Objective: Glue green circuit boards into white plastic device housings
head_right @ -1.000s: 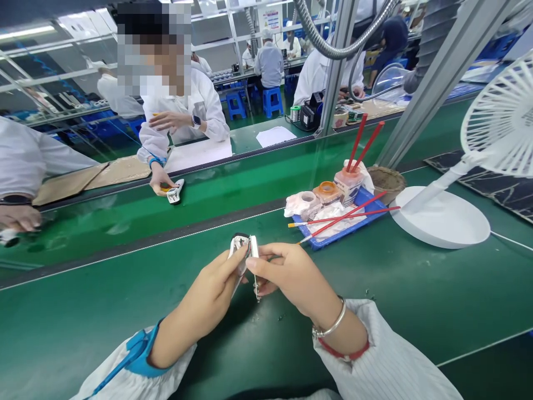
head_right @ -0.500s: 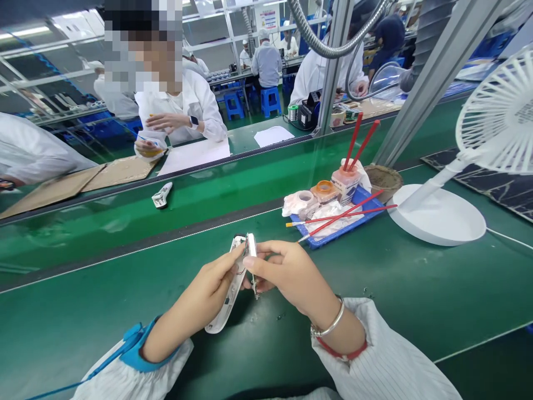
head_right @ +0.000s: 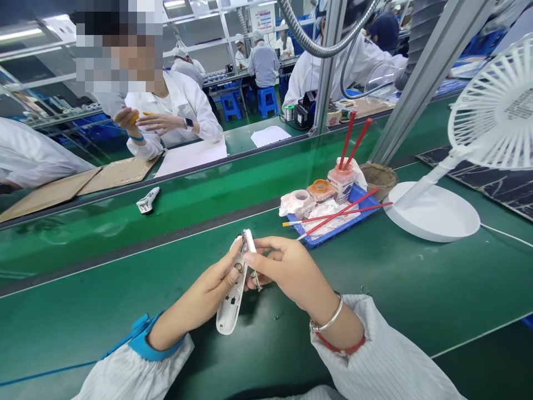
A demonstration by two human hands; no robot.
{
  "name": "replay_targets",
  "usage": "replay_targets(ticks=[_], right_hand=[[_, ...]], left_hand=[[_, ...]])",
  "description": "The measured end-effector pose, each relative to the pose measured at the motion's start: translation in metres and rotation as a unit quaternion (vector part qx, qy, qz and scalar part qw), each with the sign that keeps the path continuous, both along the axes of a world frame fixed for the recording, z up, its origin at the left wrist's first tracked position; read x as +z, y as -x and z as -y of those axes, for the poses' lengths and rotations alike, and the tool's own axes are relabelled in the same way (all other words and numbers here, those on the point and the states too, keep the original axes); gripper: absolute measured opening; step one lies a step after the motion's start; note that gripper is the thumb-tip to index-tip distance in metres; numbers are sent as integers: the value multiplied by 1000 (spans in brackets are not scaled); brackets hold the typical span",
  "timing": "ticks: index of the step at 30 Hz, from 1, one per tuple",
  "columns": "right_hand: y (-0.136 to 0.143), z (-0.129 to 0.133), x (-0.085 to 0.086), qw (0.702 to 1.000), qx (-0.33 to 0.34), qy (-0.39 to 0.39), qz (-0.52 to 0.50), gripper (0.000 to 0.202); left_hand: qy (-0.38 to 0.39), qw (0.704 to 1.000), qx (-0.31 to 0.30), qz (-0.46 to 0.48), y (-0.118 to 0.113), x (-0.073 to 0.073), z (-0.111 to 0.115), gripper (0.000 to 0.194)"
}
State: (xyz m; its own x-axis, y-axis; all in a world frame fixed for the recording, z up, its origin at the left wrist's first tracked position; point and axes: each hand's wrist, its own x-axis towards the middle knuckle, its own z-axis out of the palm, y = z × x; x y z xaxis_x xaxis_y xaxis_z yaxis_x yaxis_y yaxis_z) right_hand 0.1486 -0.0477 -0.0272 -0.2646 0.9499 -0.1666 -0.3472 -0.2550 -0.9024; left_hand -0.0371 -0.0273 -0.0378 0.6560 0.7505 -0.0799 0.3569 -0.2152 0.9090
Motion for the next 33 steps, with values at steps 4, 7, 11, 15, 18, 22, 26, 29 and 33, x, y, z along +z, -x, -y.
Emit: replay_targets(ticks=[4, 7, 11, 15, 18, 22, 26, 29, 33], right_hand=[[0, 1, 2, 1000, -4, 5, -2, 33], [0, 1, 0, 1000, -18, 22, 10, 31], [1, 0, -3, 999, -29, 17, 29, 35], [2, 1, -5, 998, -24, 8, 51, 35], [2, 2, -5, 998, -20, 4, 64, 34], [7, 5, -6, 993, -30, -2, 113, 36], [13, 9, -7, 975, -74, -43, 205, 37], [17, 12, -5, 958, -98, -73, 261, 32], [21, 14, -4, 938, -121, -95, 310, 28]], left_hand=[[-2, 1000, -2, 5, 0, 1, 1, 63], [-84, 995, 45, -40, -4, 0, 2, 70], [-136, 984, 85, -74, -7, 1, 2, 63], [-119, 987, 87, -65, -7, 4, 2, 53], [-159, 978, 114, -77, -8, 4, 3, 45], [-223, 962, 136, -82, -11, 2, 5, 37], [-218, 963, 142, -70, -13, 3, 5, 31], [-213, 967, 130, -59, -11, 4, 5, 28], [-205, 970, 126, -38, -10, -1, 5, 26]])
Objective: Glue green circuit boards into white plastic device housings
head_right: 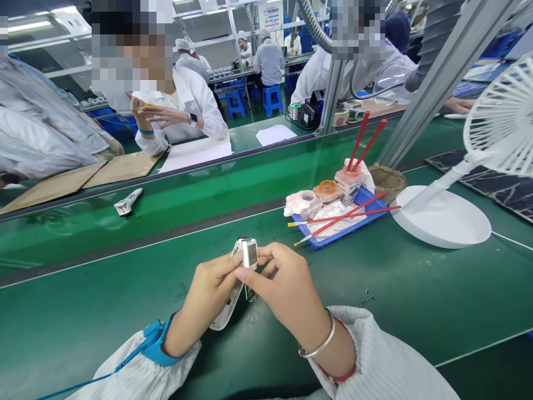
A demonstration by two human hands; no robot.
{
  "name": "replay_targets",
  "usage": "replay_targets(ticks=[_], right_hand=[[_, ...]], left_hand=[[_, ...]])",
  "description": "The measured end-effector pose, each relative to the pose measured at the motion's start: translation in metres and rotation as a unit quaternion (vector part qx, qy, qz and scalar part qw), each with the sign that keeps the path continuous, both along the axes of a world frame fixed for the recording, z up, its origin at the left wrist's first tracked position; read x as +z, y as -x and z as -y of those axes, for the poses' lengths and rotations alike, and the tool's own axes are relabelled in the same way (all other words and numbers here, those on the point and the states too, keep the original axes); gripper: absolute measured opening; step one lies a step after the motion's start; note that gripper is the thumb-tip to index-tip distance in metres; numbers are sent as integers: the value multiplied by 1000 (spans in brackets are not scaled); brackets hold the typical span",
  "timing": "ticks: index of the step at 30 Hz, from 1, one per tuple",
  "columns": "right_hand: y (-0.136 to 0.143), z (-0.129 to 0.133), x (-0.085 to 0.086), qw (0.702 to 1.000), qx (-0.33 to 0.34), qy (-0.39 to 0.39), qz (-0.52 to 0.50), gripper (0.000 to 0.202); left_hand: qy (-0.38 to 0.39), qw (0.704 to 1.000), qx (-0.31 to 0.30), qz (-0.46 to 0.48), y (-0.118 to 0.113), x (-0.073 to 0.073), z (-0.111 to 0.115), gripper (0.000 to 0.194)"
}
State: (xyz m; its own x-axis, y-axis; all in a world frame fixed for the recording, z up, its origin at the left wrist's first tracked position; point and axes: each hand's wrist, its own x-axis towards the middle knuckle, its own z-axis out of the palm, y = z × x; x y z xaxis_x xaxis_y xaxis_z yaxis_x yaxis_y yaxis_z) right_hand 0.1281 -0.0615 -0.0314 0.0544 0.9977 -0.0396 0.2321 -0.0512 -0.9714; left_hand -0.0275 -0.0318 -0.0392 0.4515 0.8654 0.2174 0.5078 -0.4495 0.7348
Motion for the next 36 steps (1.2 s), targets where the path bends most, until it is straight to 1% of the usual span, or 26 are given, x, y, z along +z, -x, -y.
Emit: replay_targets(ticks=[3, 6, 9, 10, 12, 14, 17, 19, 20, 21, 23, 25, 27, 29, 33, 36], right_hand=[[1, 1, -1, 1000, -11, -8, 26, 27], [-1, 0, -2, 1000, -10, -4, 28, 26], [-5, -3, -2, 1000, -9, 11, 19, 27], [-6, -4, -2, 1000, -10, 15, 17, 28], [-8, -6, -2, 1000, -10, 20, 14, 29], [-10, -8, -2, 1000, -12, 24, 10, 31], [-11, -9, -2, 1000, -18, 25, 3, 33], [-11, -9, -2, 1000, -24, 16, 1, 35], [-11, -8, -2, 1000, -27, 10, 1, 38], [-11, -7, -2, 1000, -30, 2, 2, 42], [-11, -5, -3, 999, -33, -12, 10, 51], [-10, -2, -4, 999, -32, -23, 22, 53], [-8, 1, -6, 998, -29, -35, 34, 51], [-5, 4, -8, 997, -22, -49, 48, 49], [-1, 8, -9, 991, -19, -82, 106, 45], [0, 10, -10, 983, -18, -106, 147, 44]], left_hand=[[10, 1000, -2, 14, -1, -3, 1, 28], [37, 999, -1, 3, -3, -1, 2, 34], [115, 993, -2, -8, 0, 2, 3, 49], [149, 989, -3, 4, 1, 2, 2, 54], [218, 974, -6, 63, 5, 1, 2, 59], [283, 946, -9, 160, 7, -1, 2, 61], [379, 878, -4, 293, 5, -2, 2, 69], [424, 835, 10, 351, 2, 0, 2, 74], [438, 819, 19, 369, 0, 2, 2, 76], [446, 809, 28, 382, -2, 3, 2, 76], [450, 798, 43, 400, -4, 6, 1, 74], [442, 796, 42, 412, -6, 7, 1, 65], [429, 798, 29, 421, -8, 7, 1, 52], [422, 800, 15, 426, -9, 6, 2, 45], [424, 797, 11, 430, -11, 5, 4, 49], [436, 783, 8, 444, -11, 5, 5, 54]])
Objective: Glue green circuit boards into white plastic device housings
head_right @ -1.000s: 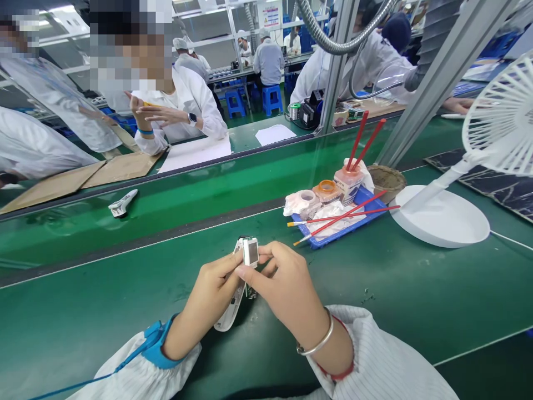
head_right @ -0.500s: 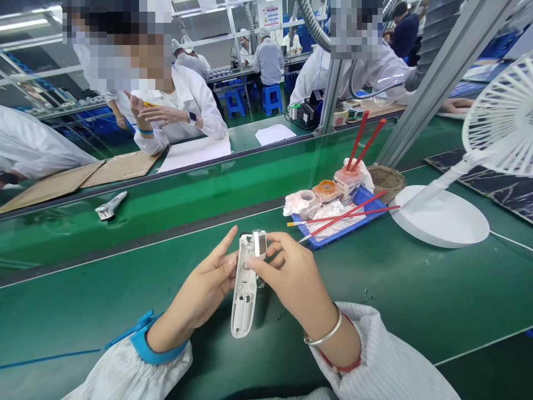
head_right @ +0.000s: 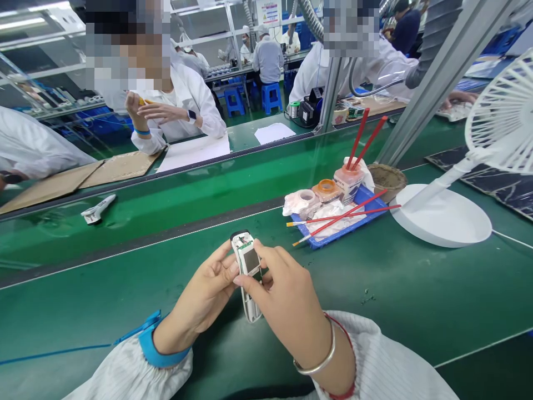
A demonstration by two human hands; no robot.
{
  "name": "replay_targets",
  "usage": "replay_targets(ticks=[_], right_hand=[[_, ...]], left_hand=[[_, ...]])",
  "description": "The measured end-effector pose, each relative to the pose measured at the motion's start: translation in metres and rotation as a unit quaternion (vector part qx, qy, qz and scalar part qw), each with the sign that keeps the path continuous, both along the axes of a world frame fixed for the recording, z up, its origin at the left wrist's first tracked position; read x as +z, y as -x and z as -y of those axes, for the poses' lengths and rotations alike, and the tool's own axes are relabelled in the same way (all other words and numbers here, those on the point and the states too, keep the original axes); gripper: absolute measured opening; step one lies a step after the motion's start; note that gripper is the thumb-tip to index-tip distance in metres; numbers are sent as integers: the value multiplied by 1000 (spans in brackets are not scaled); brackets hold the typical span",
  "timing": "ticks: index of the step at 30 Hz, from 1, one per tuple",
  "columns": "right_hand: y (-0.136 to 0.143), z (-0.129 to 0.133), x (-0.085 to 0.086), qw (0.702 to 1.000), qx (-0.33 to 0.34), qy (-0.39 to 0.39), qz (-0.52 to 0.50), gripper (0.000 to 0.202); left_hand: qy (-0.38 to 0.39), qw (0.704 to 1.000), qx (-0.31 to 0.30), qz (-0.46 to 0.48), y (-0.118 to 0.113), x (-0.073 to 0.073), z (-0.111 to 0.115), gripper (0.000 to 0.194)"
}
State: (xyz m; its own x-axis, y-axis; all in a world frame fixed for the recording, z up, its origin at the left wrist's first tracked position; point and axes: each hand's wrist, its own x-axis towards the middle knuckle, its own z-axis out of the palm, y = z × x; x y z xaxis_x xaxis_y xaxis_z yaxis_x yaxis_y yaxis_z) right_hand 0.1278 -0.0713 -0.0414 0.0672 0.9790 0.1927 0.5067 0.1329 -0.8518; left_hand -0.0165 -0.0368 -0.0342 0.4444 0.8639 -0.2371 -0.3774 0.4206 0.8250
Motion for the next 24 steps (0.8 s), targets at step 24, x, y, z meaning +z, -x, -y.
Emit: replay_targets(ticks=[24], right_hand=[[5, 6, -7, 980, -32, -139, 138, 48]], left_hand=[[-43, 997, -36, 57, 4, -6, -1, 32]])
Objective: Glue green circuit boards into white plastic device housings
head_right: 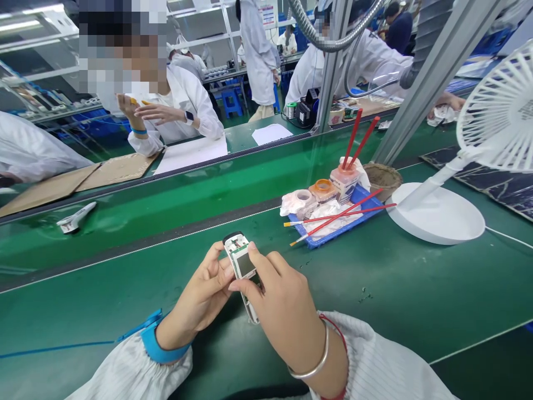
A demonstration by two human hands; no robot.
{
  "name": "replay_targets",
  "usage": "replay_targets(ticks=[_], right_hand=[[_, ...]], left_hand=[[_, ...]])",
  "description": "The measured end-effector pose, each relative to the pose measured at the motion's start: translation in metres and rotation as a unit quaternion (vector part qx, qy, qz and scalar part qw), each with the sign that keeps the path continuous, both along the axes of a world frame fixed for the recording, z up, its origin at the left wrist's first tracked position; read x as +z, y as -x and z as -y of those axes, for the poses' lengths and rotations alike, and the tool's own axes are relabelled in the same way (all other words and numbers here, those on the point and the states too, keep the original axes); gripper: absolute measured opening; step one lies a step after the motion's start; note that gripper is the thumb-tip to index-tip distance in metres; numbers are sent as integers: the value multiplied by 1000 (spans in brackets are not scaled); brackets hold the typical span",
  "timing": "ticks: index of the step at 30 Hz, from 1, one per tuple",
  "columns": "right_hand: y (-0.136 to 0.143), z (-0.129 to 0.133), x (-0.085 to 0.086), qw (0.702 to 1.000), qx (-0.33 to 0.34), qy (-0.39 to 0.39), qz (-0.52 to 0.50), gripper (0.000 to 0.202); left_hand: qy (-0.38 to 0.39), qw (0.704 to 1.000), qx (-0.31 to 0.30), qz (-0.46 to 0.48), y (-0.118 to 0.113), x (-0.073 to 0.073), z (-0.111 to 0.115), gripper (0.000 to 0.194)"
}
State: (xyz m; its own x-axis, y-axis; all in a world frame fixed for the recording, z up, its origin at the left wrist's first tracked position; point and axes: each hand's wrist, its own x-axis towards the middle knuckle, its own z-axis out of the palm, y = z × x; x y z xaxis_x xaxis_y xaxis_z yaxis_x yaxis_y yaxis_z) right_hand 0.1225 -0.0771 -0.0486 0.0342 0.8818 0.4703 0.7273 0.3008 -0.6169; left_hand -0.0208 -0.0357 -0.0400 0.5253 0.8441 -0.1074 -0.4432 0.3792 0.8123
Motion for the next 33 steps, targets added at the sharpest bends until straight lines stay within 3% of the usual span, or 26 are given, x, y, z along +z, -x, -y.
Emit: replay_targets(ticks=[6, 14, 20, 24, 33], right_hand=[[5, 0, -2, 996, -5, -35, 82, 40], [6, -2, -3, 992, -2, -58, 108, 45], [4, -9, -4, 997, 45, 43, 44, 53], [2, -12, -2, 993, 54, 103, 0, 51], [2, -12, -1, 990, 78, 97, -66, 37]], left_hand=[[-18, 998, 28, -60, -7, 4, 4, 47], [3, 993, 69, -98, -11, 4, 3, 25], [18, 992, 80, -98, -9, 3, 0, 25], [6, 996, 44, -84, -9, 6, -2, 20], [66, 995, 4, -78, -10, 9, -2, 14]])
